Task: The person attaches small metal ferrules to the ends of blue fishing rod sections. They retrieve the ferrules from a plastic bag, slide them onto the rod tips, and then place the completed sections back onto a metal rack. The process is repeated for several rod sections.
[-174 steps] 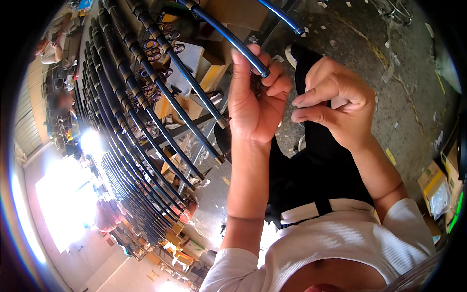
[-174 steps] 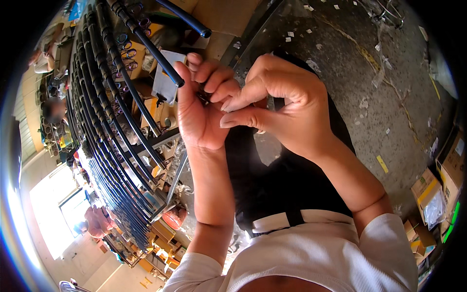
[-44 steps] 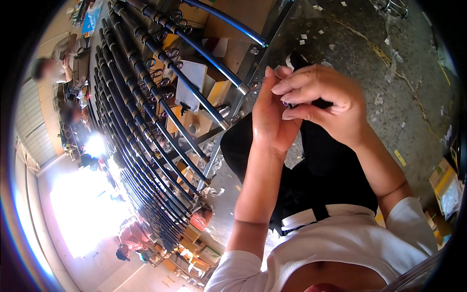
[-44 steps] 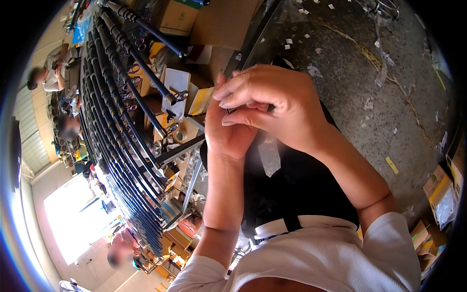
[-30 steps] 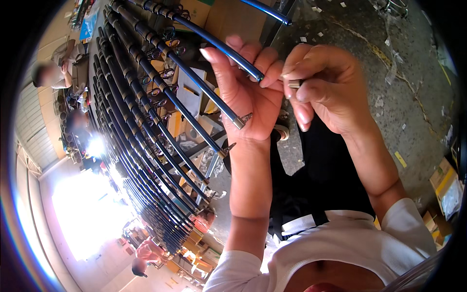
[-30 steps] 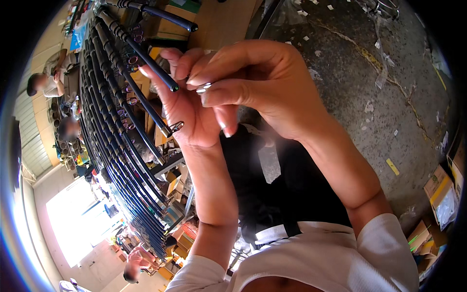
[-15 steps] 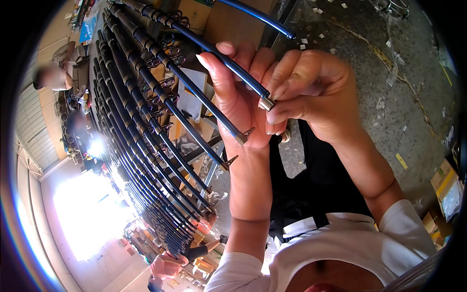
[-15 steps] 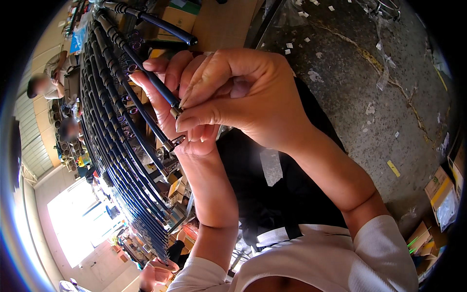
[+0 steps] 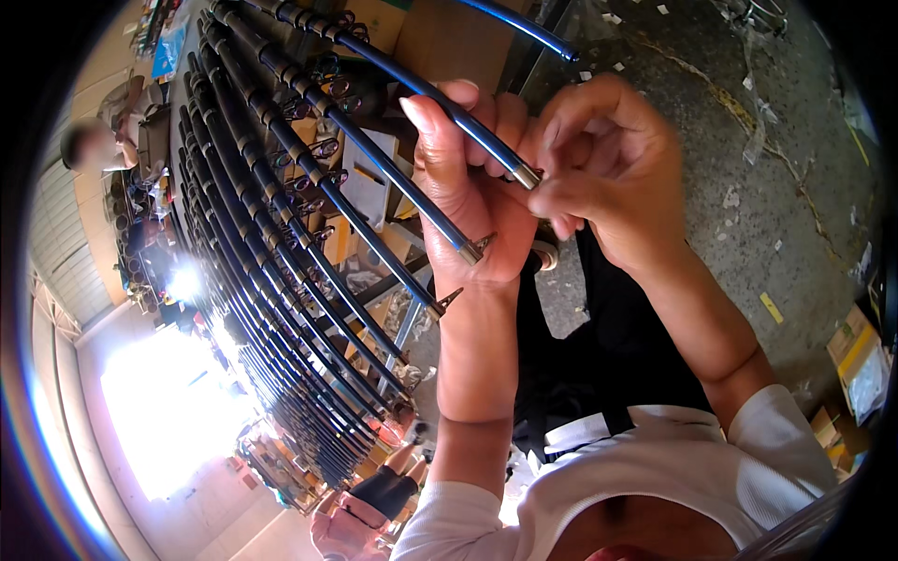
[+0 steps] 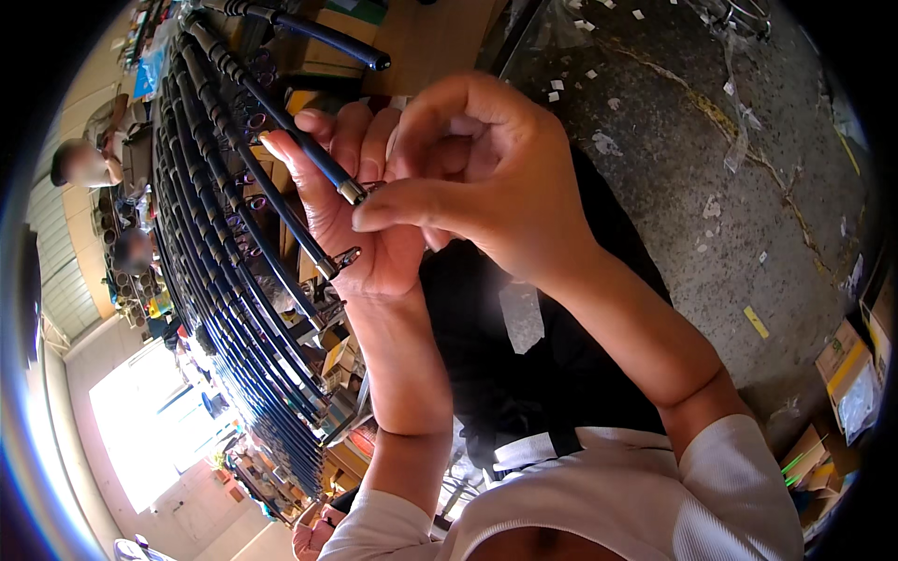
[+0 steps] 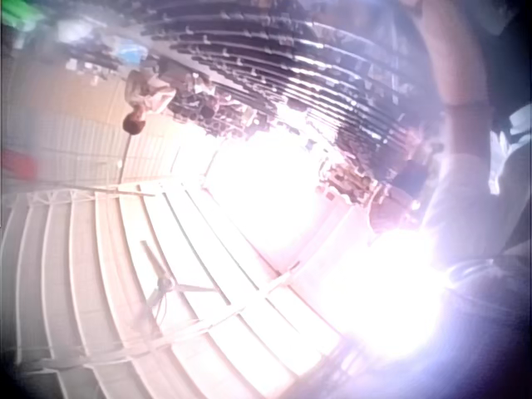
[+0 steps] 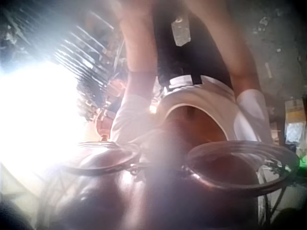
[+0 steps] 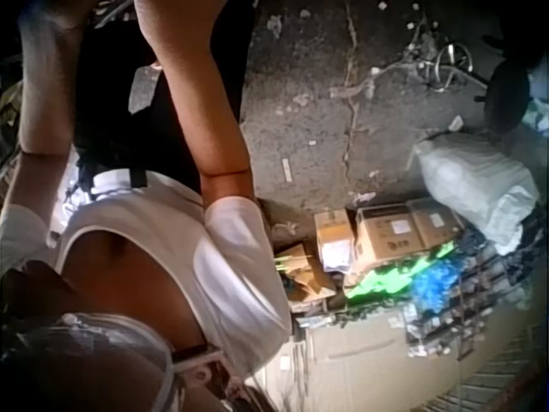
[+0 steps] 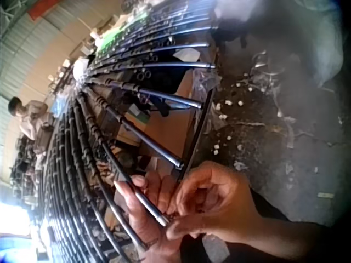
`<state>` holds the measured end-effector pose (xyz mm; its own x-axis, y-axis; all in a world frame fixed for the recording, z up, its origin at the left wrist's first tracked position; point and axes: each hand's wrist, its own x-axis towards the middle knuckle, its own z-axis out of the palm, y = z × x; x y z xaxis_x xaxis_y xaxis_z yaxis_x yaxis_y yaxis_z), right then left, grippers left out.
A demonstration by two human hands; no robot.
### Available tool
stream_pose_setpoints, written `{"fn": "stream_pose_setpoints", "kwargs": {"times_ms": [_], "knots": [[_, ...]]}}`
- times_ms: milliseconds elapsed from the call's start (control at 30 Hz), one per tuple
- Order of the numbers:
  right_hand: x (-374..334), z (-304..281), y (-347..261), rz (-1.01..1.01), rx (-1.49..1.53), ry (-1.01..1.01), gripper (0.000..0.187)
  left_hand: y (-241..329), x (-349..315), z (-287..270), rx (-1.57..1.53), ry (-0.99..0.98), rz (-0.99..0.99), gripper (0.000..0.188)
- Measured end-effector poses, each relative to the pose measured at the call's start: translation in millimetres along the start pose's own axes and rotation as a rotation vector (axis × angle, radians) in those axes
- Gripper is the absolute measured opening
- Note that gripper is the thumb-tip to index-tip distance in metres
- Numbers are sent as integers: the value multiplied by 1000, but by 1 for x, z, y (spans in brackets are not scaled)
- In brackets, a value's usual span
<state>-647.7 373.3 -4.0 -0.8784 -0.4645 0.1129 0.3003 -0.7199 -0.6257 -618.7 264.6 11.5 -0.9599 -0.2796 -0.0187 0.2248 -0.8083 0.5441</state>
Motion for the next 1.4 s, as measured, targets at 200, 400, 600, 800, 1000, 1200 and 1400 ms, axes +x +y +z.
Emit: {"fn": "stream_pose_setpoints", "kwargs": {"times_ms": [200, 400, 600, 800, 1000, 1200, 1400], "knots": [[-12, -24, -4, -391, -1022, -171, 33, -4, -16, -9, 127, 342, -227, 51], [-25, -35, 5, -522, -1579, -291, 12, -36, -40, -19, 50, 420, -359, 42], [-20, -36, -7, -586, -1628, -370, 7, -37, -38, -13, 74, 411, -393, 42], [-14, -41, -15, -568, -1662, -425, 8, -45, -30, -12, 124, 452, -372, 42], [-2, -47, -22, -503, -1346, -439, 17, -42, -23, -5, -119, 337, -464, 41], [7, -44, -30, -211, -473, -205, 18, -45, -3, -10, 33, 301, -327, 35], [28, -34, -25, -83, 33, -141, 17, -28, 34, 5, -34, 78, -105, 33]]}}
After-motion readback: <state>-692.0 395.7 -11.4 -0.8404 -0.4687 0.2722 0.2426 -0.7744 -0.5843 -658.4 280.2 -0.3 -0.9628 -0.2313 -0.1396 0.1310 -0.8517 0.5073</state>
